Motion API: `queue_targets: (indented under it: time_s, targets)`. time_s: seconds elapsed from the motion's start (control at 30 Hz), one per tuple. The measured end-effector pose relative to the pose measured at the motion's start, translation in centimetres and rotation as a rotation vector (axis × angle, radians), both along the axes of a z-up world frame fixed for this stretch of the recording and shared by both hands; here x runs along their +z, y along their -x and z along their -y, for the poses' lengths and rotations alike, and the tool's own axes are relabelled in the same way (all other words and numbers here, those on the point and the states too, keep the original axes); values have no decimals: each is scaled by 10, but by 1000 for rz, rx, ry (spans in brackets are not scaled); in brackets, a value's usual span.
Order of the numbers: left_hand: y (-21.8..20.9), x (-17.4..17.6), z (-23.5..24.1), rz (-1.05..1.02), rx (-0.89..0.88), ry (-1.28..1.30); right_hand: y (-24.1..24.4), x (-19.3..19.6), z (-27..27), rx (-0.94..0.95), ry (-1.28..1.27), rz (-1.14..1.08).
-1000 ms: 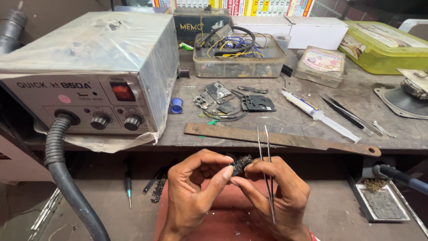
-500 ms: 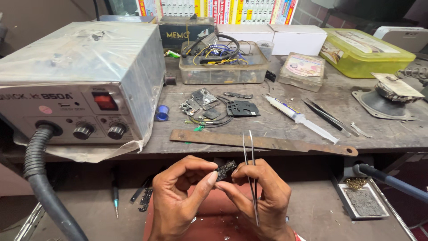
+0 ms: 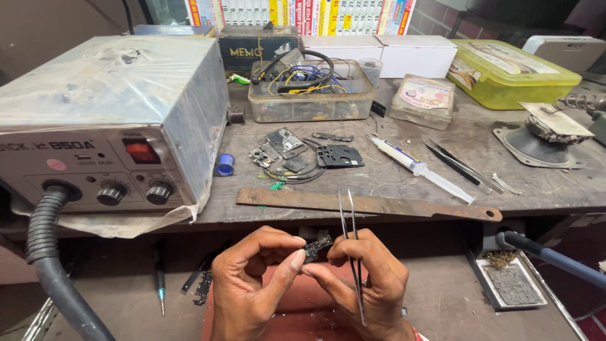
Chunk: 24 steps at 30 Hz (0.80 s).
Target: The person turns on a hot air rework station and then uses tweezers to handle a small circuit board. They clean the tip of a soldering iron with a brass wire sponge and a soldering iron stand. The person works at a cluttered electronics repair bench.
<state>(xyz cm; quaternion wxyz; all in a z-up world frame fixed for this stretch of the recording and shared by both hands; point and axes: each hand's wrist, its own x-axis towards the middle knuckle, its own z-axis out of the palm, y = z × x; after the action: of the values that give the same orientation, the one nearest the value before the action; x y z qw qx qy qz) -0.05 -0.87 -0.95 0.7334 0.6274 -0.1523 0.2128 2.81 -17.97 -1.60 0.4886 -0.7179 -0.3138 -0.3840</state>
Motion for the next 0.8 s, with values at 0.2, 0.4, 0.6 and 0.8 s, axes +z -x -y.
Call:
queue_targets:
  time_s: [0.2,0.4,0.6,0.8]
  targets:
    - [0,-2,0,20,-1,-9,-1,-4,1,30,-4,-2]
    - [2,0,1,13,-48,40,-1,-6,2,39,26,-1]
    - [1,1,2,-5,-84,98,3,-1,-1,36,32,-13]
    - [3,0,-1,-26,-107,86,4,-2,-2,3,47,14]
